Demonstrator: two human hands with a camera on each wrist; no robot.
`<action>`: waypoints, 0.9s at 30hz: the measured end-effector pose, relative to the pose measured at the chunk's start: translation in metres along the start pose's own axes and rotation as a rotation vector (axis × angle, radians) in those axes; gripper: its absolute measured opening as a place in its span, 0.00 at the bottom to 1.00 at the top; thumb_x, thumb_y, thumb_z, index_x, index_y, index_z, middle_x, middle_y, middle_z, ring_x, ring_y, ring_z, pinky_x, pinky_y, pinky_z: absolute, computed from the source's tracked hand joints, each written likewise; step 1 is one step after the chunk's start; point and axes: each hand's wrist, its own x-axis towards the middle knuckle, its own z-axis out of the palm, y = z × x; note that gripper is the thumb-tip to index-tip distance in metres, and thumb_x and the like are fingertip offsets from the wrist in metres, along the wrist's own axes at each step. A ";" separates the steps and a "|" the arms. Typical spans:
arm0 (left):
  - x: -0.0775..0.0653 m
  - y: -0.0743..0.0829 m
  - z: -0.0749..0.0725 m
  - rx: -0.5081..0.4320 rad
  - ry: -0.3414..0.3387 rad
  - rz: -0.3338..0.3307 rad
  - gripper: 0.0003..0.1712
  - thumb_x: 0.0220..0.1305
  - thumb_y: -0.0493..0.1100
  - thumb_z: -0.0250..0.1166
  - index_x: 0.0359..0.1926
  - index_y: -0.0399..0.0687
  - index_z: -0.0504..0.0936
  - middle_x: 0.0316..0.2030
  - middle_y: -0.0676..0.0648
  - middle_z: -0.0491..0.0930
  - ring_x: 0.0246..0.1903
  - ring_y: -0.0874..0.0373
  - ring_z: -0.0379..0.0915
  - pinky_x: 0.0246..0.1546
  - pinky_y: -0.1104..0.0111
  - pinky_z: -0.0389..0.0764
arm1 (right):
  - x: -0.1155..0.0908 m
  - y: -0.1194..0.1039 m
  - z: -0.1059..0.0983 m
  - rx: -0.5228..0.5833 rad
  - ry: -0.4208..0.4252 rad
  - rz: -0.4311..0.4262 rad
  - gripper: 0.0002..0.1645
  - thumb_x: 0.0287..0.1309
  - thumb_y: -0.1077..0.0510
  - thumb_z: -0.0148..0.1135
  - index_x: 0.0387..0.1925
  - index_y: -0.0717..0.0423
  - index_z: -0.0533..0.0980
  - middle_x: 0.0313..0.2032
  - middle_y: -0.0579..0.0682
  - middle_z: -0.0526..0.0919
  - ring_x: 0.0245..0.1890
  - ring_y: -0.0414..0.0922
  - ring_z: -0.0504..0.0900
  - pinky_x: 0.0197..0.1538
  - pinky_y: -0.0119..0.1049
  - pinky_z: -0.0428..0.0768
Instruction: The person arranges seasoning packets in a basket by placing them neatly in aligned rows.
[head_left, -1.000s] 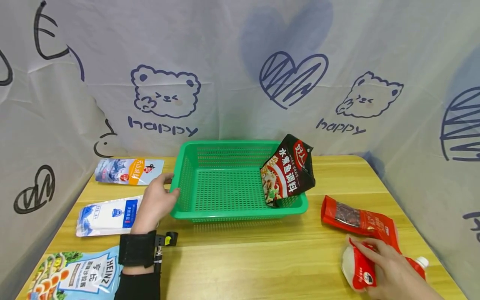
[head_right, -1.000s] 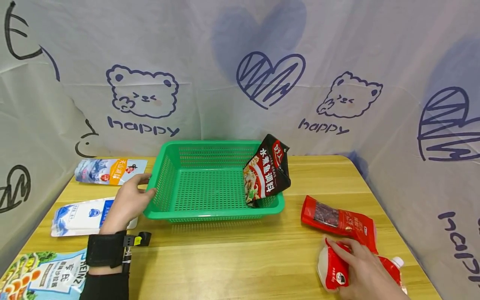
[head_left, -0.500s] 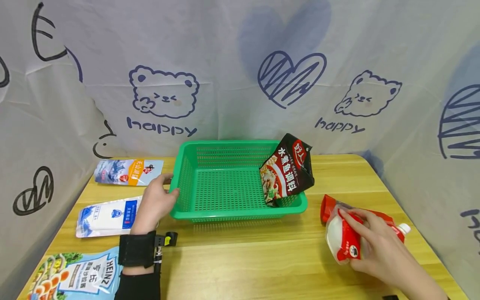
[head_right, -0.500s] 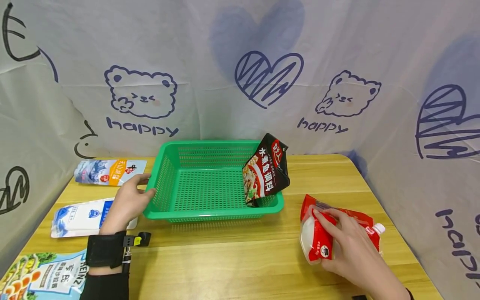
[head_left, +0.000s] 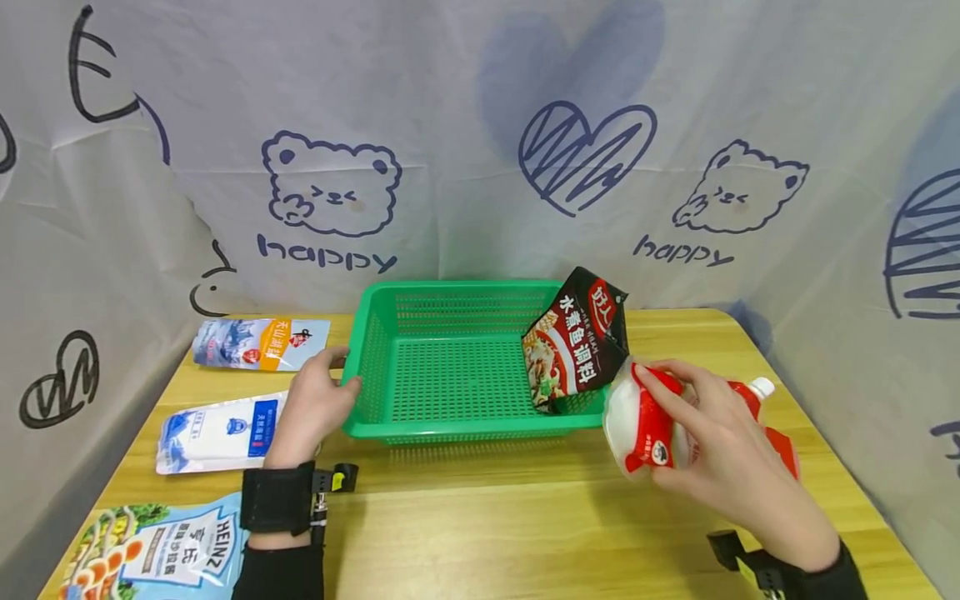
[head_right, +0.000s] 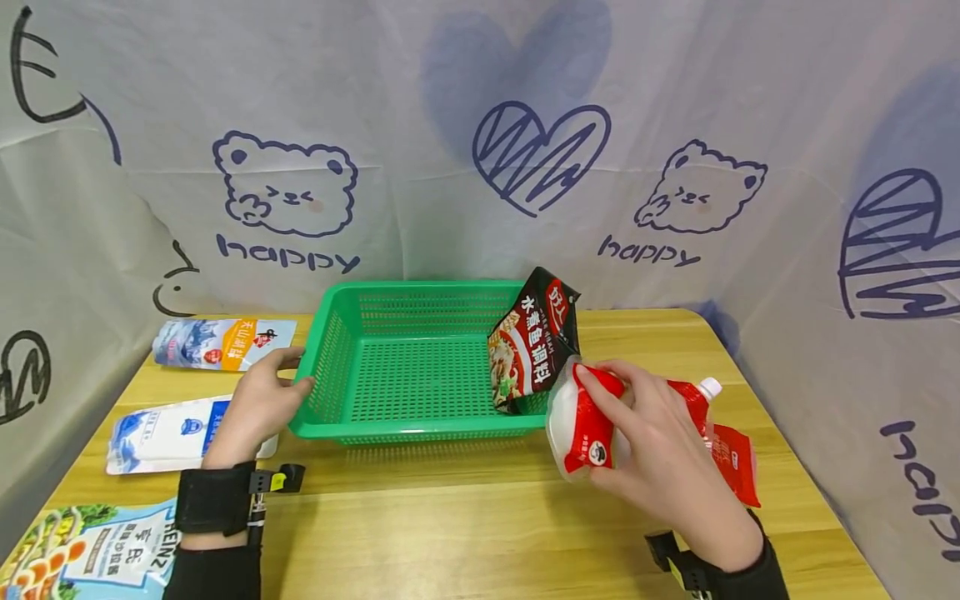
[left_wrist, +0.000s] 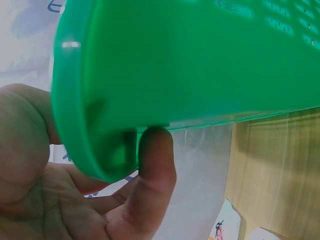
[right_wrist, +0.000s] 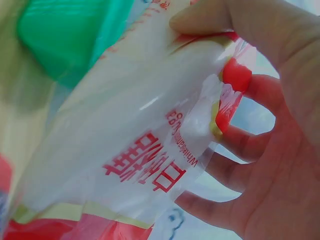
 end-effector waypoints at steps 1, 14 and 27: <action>0.000 0.000 0.000 -0.001 -0.001 -0.002 0.33 0.76 0.37 0.57 0.76 0.29 0.60 0.67 0.26 0.67 0.63 0.33 0.70 0.56 0.45 0.80 | 0.004 -0.004 0.000 0.000 0.009 -0.010 0.70 0.26 0.62 0.89 0.77 0.44 0.67 0.68 0.59 0.69 0.59 0.57 0.71 0.50 0.60 0.78; 0.001 -0.001 0.001 -0.003 0.007 -0.002 0.33 0.76 0.37 0.57 0.76 0.29 0.60 0.68 0.26 0.66 0.64 0.32 0.68 0.58 0.44 0.79 | 0.054 -0.053 0.009 0.098 0.123 -0.194 0.64 0.27 0.62 0.89 0.74 0.52 0.71 0.69 0.60 0.69 0.61 0.58 0.71 0.57 0.59 0.74; 0.001 -0.002 0.001 0.028 0.018 0.017 0.32 0.76 0.36 0.56 0.75 0.27 0.61 0.67 0.26 0.68 0.62 0.32 0.71 0.58 0.44 0.79 | 0.086 -0.090 0.038 0.130 0.141 -0.283 0.60 0.30 0.60 0.88 0.72 0.50 0.73 0.67 0.59 0.71 0.62 0.57 0.71 0.62 0.60 0.73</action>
